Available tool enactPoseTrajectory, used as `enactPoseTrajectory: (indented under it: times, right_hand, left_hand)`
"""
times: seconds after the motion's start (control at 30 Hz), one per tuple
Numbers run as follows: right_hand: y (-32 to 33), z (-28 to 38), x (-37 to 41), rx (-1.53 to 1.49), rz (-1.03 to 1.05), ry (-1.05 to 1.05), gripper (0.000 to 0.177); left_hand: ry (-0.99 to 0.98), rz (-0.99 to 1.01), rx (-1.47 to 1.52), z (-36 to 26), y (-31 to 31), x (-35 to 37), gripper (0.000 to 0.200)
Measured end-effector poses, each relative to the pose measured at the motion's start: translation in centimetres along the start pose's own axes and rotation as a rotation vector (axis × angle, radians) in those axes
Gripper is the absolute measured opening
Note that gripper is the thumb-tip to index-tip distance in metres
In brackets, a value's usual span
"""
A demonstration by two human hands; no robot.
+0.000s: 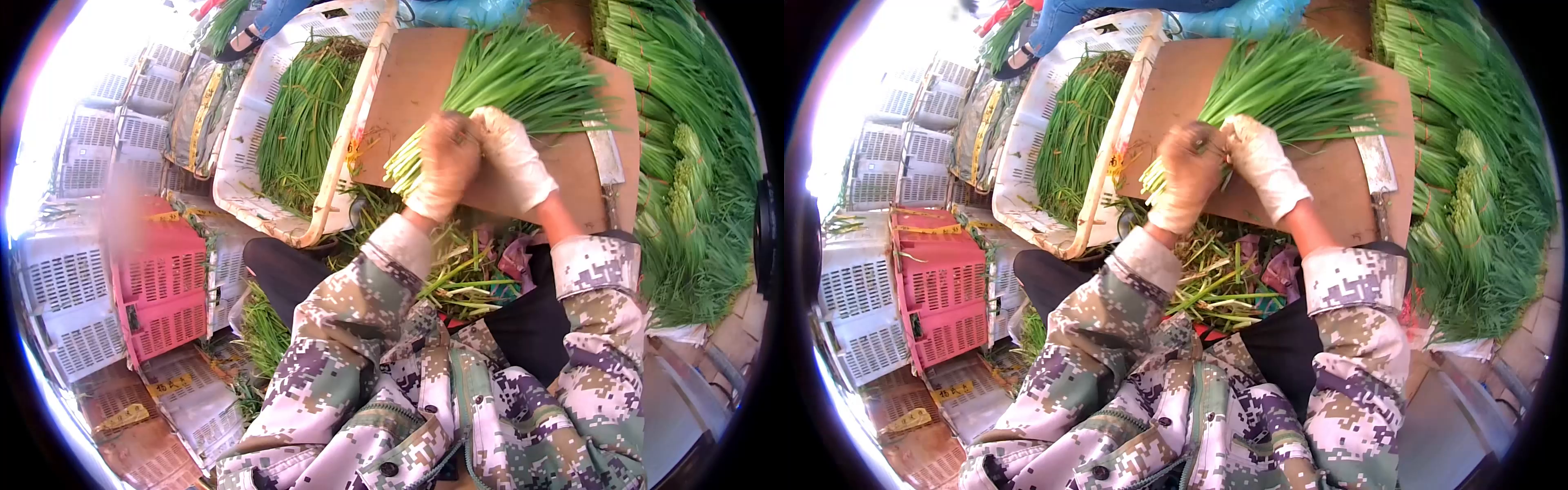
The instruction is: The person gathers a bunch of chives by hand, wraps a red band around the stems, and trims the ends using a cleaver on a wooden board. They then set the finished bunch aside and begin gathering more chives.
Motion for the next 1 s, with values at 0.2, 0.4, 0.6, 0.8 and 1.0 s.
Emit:
enactPoseTrajectory:
  times: [0.2, 0.4, 0.6, 0.8, 1.0]
  right_hand:
    - [2.8, 5.3, -0.7, -0.476, 0.032, -0.256, 0.027]
    - [1.8, 3.8, -3.5, -0.466, 0.185, -0.322, 0.026]
    - [1.2, 2.8, -3.6, -0.391, 0.259, -0.383, 0.039]
    - [1.5, 3.4, -3.3, -0.500, 0.264, -0.422, 0.032]
    - [-2.4, 6.5, -1.8, 0.806, -0.017, 0.206, 0.022]
  left_hand:
    - [0.162, 0.061, 0.115, 3.3, 2.8, -4.4, 0.010]
    - [-0.049, 0.164, -0.177, -0.2, 2.0, -7.0, 0.014]
    - [0.264, 0.332, 0.158, 2.3, 2.4, -6.6, 0.031]
    - [0.258, 0.756, -0.689, 2.9, 2.3, -0.3, 0.131]
    - [0.256, 0.456, -0.920, 7.6, -3.2, 2.5, 0.087]
Point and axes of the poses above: each hand's wrist, its own x-axis away from the middle knuckle, its own y-axis out of the back of the hand, z = x × y, the point moved 4 cm from there along -x, towards the middle knuckle, and after that the axes turned 10 degrees about z, right-handed, at the moved point
